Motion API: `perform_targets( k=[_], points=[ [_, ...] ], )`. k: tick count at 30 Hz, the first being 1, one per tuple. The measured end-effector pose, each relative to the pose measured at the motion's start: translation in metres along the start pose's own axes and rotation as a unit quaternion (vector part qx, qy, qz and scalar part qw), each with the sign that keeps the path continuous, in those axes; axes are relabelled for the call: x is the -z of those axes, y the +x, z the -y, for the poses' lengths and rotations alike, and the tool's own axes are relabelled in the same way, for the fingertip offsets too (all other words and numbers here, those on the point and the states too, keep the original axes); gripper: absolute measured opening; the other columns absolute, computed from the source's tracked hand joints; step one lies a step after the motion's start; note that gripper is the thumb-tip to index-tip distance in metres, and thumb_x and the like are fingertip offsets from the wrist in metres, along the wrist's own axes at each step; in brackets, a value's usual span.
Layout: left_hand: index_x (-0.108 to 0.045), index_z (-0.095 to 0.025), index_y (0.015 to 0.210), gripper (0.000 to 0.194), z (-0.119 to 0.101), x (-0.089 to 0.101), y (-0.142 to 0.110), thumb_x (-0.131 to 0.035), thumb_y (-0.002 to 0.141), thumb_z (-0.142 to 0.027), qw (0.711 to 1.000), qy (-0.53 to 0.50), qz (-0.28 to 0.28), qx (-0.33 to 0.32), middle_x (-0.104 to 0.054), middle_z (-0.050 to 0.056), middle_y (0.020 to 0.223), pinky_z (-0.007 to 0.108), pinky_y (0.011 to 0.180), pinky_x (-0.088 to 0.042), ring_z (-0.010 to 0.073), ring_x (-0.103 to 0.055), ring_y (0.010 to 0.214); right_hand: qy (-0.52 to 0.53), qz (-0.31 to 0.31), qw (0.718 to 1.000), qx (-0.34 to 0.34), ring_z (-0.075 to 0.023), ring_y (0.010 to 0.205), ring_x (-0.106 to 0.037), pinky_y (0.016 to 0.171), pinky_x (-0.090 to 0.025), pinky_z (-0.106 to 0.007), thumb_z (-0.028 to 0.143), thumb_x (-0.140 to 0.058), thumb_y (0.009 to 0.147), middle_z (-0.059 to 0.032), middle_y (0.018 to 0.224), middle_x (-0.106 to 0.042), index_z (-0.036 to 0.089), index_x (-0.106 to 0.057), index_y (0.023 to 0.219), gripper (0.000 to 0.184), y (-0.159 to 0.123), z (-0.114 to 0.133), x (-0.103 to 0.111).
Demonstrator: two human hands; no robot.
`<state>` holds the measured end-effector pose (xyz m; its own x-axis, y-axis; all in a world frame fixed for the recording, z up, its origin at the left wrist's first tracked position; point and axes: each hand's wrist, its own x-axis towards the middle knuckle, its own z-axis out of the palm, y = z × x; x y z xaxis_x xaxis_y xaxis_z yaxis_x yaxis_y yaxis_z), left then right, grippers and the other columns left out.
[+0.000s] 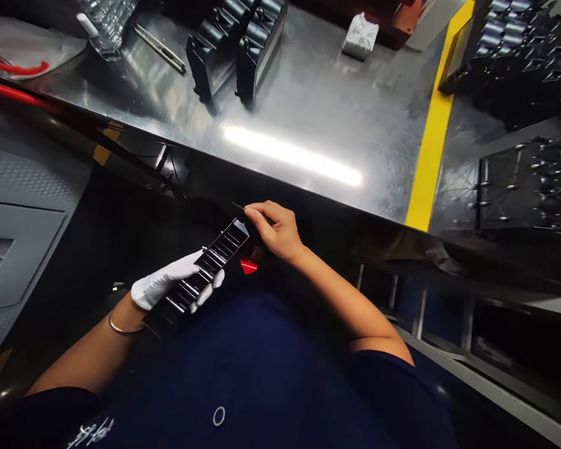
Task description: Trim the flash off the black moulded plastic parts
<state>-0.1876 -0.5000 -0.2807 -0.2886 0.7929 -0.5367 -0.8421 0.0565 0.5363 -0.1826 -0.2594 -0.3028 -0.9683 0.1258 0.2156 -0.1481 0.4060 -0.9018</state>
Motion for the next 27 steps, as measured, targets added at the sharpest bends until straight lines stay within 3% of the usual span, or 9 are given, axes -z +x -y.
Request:
perform_targets(
  k=[5, 8, 18, 22, 23, 25, 27],
  points=[
    [-0.062, -0.021, 0.12, 0.044, -0.006, -0.003, 0.002, -0.068, 0.082, -0.042, 0.981, 0.143, -0.077, -0.109, -0.068, 0.009, 0.104, 0.032, 0.074, -0.052, 0.021, -0.064, 0.083, -0.063, 0.034, 0.997, 0.019, -0.0162, 0.069, -0.068, 0.065, -0.052, -0.027, 0.042, -0.049, 0.097, -0.0041, 0.078, -0.074, 0.021, -0.074, 0.086, 0.034, -0.006, 0.017, 0.003],
    [-0.061, -0.021, 0.124, 0.05, -0.007, -0.006, 0.004, -0.07, 0.08, -0.042, 0.974, 0.167, -0.088, -0.128, -0.065, 0.011, 0.118, 0.038, 0.088, -0.05, 0.0269, -0.061, 0.104, -0.098, 0.061, 0.993, 0.02, -0.0175, 0.074, -0.069, 0.068, -0.052, -0.027, 0.042, -0.047, 0.098, -0.0049, 0.084, -0.075, 0.021, -0.074, 0.088, 0.036, -0.008, 0.02, 0.004],
    [-0.052, -0.021, 0.135, 0.063, -0.001, -0.008, 0.004, -0.071, 0.079, -0.043, 0.979, 0.154, -0.079, -0.103, -0.058, 0.011, 0.134, 0.043, 0.102, -0.044, 0.0311, -0.053, 0.123, -0.199, 0.132, 0.969, 0.068, -0.0099, 0.053, -0.053, 0.054, -0.037, -0.023, 0.043, -0.04, 0.101, -0.002, 0.06, -0.061, 0.017, -0.066, 0.069, 0.049, -0.012, 0.023, 0.01],
    [-0.054, -0.021, 0.133, 0.058, 0.0, -0.005, 0.012, -0.066, 0.083, -0.049, 0.976, 0.168, -0.081, -0.11, -0.059, 0.011, 0.133, 0.042, 0.098, -0.048, 0.0302, -0.056, 0.12, -0.145, 0.131, 0.977, 0.086, -0.0096, 0.054, -0.054, 0.055, -0.039, -0.022, 0.041, -0.041, 0.101, -0.0012, 0.061, -0.061, 0.017, -0.067, 0.075, 0.044, -0.01, 0.023, 0.016],
    [-0.056, -0.019, 0.13, 0.055, 0.0, -0.003, 0.015, -0.061, 0.086, -0.052, 0.973, 0.175, -0.099, -0.113, -0.062, 0.011, 0.129, 0.042, 0.096, -0.049, 0.0296, -0.058, 0.117, -0.123, 0.118, 0.982, 0.086, -0.0101, 0.056, -0.056, 0.056, -0.041, -0.022, 0.041, -0.04, 0.101, -0.0017, 0.065, -0.064, 0.017, -0.067, 0.081, 0.042, -0.009, 0.023, 0.018],
    [-0.059, -0.016, 0.122, 0.057, 0.002, -0.001, 0.021, -0.061, 0.083, -0.058, 0.946, 0.223, -0.194, -0.134, -0.067, 0.012, 0.117, 0.042, 0.091, -0.052, 0.0289, -0.063, 0.108, -0.107, 0.085, 0.987, 0.09, -0.0115, 0.063, -0.061, 0.06, -0.044, -0.022, 0.042, -0.039, 0.102, -0.003, 0.073, -0.068, 0.017, -0.067, 0.088, 0.04, -0.007, 0.024, 0.023],
    [-0.061, -0.014, 0.117, 0.067, 0.005, 0.002, 0.025, -0.073, 0.07, -0.061, 0.873, 0.32, -0.322, -0.18, -0.069, 0.011, 0.108, 0.043, 0.088, -0.053, 0.0295, -0.066, 0.101, -0.136, 0.064, 0.982, 0.111, -0.0125, 0.065, -0.061, 0.06, -0.043, -0.023, 0.046, -0.042, 0.1, -0.0038, 0.074, -0.068, 0.017, -0.066, 0.086, 0.04, -0.005, 0.025, 0.028]
  ],
)
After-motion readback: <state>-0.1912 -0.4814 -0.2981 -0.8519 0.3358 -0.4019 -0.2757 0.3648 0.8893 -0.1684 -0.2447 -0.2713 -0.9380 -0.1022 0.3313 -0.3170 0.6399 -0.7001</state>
